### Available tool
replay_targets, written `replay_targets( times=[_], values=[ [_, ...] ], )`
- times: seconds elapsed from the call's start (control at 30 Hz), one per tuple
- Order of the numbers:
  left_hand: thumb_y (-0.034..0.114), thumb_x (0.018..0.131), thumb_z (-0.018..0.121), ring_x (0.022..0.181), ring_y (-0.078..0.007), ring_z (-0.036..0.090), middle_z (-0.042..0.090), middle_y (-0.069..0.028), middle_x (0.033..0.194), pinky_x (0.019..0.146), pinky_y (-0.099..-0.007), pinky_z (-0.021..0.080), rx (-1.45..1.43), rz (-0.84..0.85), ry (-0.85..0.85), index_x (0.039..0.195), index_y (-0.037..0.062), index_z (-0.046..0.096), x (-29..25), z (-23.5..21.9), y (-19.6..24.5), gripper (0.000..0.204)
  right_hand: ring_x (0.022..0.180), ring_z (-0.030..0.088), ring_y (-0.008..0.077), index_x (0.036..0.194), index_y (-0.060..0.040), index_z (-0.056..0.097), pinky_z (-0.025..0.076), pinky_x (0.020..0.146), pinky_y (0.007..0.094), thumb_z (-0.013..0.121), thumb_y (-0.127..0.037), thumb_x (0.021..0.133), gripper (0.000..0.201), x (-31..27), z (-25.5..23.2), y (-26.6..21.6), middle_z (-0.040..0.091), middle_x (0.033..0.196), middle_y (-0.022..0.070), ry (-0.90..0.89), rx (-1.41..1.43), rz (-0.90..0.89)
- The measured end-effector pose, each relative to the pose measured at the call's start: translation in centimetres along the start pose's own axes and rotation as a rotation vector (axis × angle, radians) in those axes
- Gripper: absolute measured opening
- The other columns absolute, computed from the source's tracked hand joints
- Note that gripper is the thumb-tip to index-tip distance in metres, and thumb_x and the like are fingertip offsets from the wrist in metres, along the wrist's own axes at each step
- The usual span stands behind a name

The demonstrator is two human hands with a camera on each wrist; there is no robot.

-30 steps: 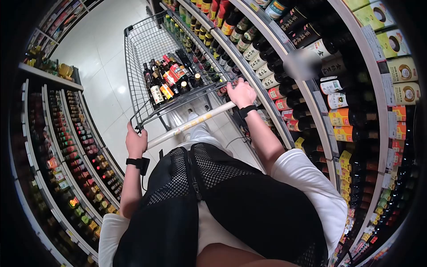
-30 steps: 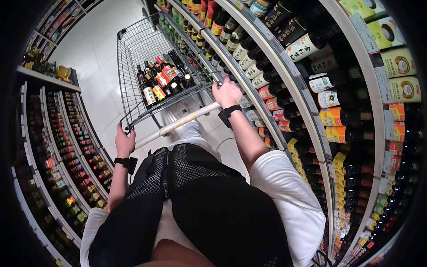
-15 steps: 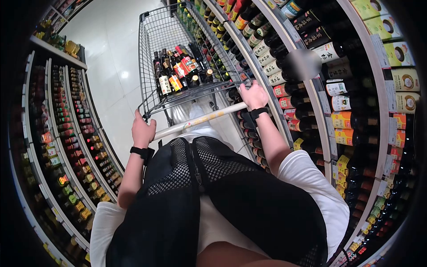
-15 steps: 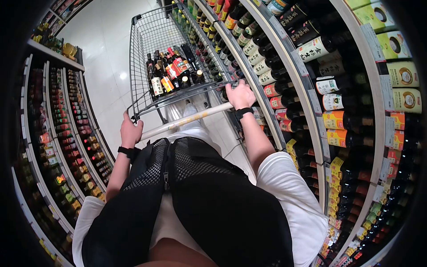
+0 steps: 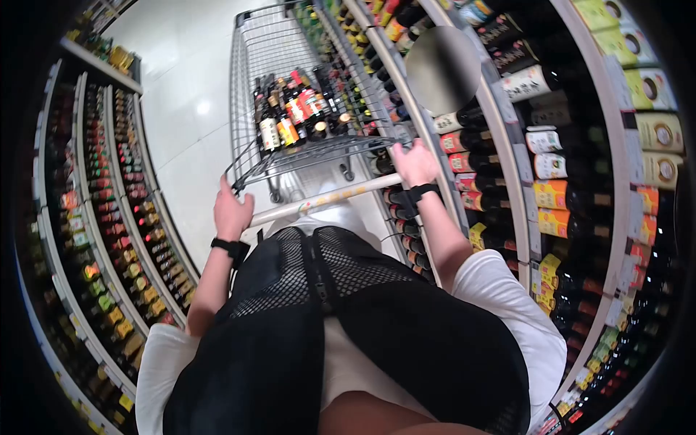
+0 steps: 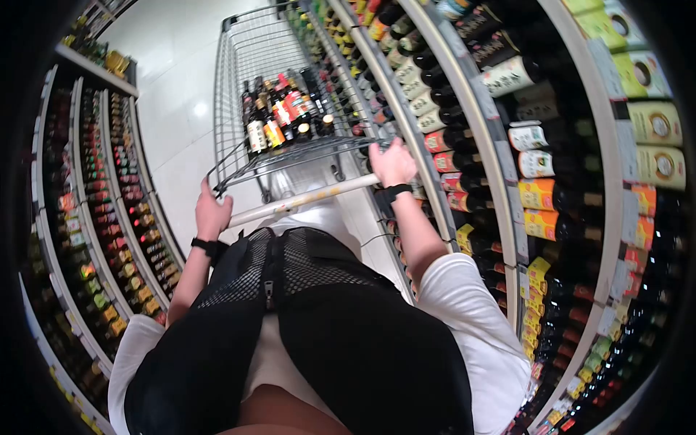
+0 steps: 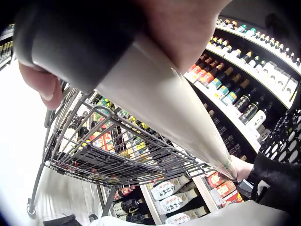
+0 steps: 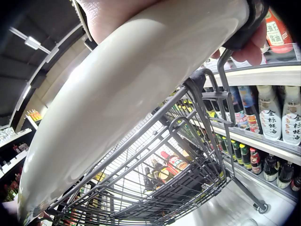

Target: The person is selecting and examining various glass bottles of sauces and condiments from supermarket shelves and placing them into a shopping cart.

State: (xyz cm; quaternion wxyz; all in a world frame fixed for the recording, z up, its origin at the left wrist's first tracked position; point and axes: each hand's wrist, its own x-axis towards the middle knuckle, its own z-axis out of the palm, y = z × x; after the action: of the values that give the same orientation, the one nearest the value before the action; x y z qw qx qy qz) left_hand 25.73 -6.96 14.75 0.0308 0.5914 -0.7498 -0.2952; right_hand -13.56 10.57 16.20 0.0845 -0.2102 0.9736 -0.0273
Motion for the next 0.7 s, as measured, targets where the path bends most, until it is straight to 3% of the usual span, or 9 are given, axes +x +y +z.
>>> replay_targets(
  times=[0.17,0.33,0.4,0.53,0.7],
  values=[
    [0.025,0.083,0.069,0.104,-0.0466,0.065,0.066,-0.0318,0.111,0.093,-0.0505,0.053,-0.016,0.013,0.052,0.152,0.0026,0.033,-1.7,1.1,-0.9,0.081,0.099,0.072,0.0399,0.120,-0.0048,0.064,0.056,0.086,0.0516,0.057,-0.060,0.087,0.065,-0.8,0.2,1.4,0.070,0.110,0.0226,-0.038,0.011,0.003],
    [0.022,0.082,0.069,0.095,-0.0430,0.065,0.066,-0.0274,0.102,0.087,-0.0504,0.053,0.018,-0.015,0.085,0.151,0.0040,0.035,-3.9,2.0,-0.4,0.079,0.099,0.071,0.0405,0.120,-0.0041,0.062,0.055,0.085,0.0530,0.059,-0.057,0.087,0.062,-2.2,-0.8,2.9,0.067,0.116,0.0243,-0.024,0.081,-0.034],
    [0.021,0.082,0.069,0.098,-0.0432,0.066,0.067,-0.0285,0.105,0.089,-0.0500,0.053,0.005,-0.025,0.078,0.151,0.0036,0.034,-4.8,2.3,-0.4,0.080,0.098,0.071,0.0408,0.119,-0.0042,0.062,0.054,0.086,0.0538,0.060,-0.056,0.087,0.060,-2.6,-1.0,3.5,0.067,0.116,0.0245,-0.033,0.116,-0.033],
    [0.020,0.081,0.069,0.100,-0.0428,0.066,0.067,-0.0298,0.108,0.091,-0.0491,0.053,0.013,-0.064,0.049,0.151,0.0021,0.034,-6.5,2.4,0.5,0.080,0.097,0.072,0.0393,0.116,-0.0001,0.062,0.057,0.084,0.0471,0.060,-0.054,0.088,0.061,-3.3,-1.4,5.0,0.068,0.111,0.0260,-0.052,0.142,-0.063],
    [0.019,0.082,0.068,0.099,-0.0423,0.066,0.068,-0.0291,0.107,0.090,-0.0487,0.052,0.008,-0.071,0.058,0.151,0.0023,0.035,-8.6,3.4,0.6,0.079,0.093,0.071,0.0381,0.121,-0.0013,0.063,0.055,0.083,0.0485,0.060,-0.054,0.087,0.063,-3.6,-0.7,6.9,0.070,0.107,0.0226,-0.032,0.163,-0.072]
  ],
)
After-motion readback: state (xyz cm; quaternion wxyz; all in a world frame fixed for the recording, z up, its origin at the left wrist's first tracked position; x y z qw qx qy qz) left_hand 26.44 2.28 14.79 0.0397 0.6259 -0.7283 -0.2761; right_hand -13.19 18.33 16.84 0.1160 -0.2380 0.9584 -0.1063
